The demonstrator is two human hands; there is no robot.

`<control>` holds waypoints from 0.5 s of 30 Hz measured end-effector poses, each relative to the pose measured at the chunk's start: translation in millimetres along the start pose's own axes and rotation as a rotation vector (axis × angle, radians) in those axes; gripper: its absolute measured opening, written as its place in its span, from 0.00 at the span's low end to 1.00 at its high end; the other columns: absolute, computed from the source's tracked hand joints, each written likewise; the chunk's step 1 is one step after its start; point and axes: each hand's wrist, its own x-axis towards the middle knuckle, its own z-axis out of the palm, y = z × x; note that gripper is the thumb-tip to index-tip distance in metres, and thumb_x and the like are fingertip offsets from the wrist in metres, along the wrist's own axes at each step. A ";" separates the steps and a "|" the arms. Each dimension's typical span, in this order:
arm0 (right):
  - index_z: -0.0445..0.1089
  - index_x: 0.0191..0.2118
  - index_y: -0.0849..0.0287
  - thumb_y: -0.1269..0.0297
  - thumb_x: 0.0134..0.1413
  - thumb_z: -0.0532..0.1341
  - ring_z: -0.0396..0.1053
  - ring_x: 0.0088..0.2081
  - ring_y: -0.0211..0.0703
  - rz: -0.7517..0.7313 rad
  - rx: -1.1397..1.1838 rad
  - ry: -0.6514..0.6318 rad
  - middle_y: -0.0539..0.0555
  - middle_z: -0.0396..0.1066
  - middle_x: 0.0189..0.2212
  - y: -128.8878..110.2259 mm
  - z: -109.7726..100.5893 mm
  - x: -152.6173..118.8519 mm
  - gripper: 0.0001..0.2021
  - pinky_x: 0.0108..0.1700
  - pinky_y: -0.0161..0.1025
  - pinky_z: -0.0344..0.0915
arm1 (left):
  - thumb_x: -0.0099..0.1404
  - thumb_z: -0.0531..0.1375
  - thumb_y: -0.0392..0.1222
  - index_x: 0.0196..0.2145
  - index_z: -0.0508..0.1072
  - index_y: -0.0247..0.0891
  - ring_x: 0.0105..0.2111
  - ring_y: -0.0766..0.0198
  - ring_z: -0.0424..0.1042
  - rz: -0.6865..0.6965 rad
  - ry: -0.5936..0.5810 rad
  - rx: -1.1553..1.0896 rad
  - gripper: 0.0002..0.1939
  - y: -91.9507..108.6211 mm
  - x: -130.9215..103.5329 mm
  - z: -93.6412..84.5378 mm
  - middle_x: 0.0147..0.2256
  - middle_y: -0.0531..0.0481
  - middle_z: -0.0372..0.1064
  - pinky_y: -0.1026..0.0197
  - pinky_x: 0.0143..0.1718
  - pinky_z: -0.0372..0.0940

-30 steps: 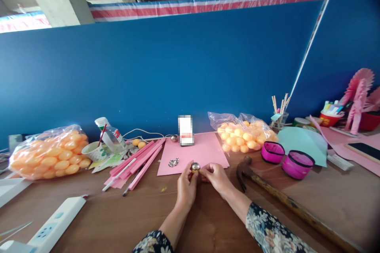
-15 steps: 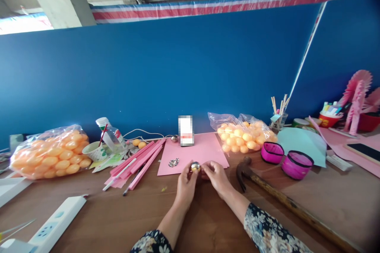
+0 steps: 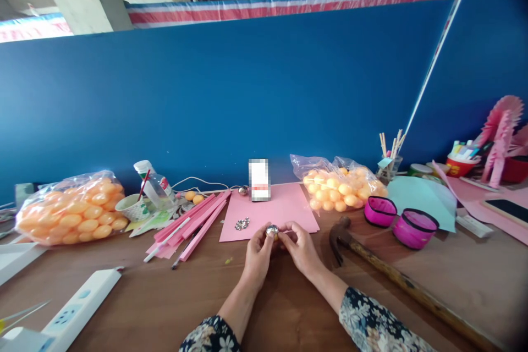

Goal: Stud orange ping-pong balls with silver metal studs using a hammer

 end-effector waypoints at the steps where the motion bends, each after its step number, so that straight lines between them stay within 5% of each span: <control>1: 0.65 0.35 0.58 0.56 0.50 0.57 0.70 0.31 0.42 -0.022 -0.036 0.006 0.55 0.71 0.34 0.0 0.3 -0.9 0.11 0.31 0.38 0.69 | 0.53 0.62 0.44 0.46 0.68 0.35 0.44 0.55 0.69 0.006 0.008 0.008 0.23 -0.3 0.3 -0.2 0.44 0.42 0.70 0.54 0.47 0.63; 7: 0.65 0.43 0.58 0.59 0.49 0.58 0.68 0.30 0.40 -0.123 -0.240 0.059 0.55 0.70 0.37 -2.3 0.2 -4.5 0.14 0.35 0.39 0.67 | 0.54 0.61 0.45 0.48 0.67 0.36 0.41 0.58 0.71 -0.006 -0.067 -0.020 0.23 -2.1 -0.4 -3.2 0.40 0.43 0.71 0.54 0.46 0.64; 15: 0.66 0.42 0.58 0.62 0.48 0.59 0.68 0.36 0.43 -0.112 -0.210 -0.015 0.55 0.70 0.37 -3.3 2.5 -4.8 0.14 0.37 0.39 0.66 | 0.55 0.60 0.46 0.49 0.67 0.36 0.41 0.59 0.70 -0.003 -0.087 -0.041 0.24 -1.6 -2.0 -4.1 0.41 0.44 0.71 0.56 0.47 0.63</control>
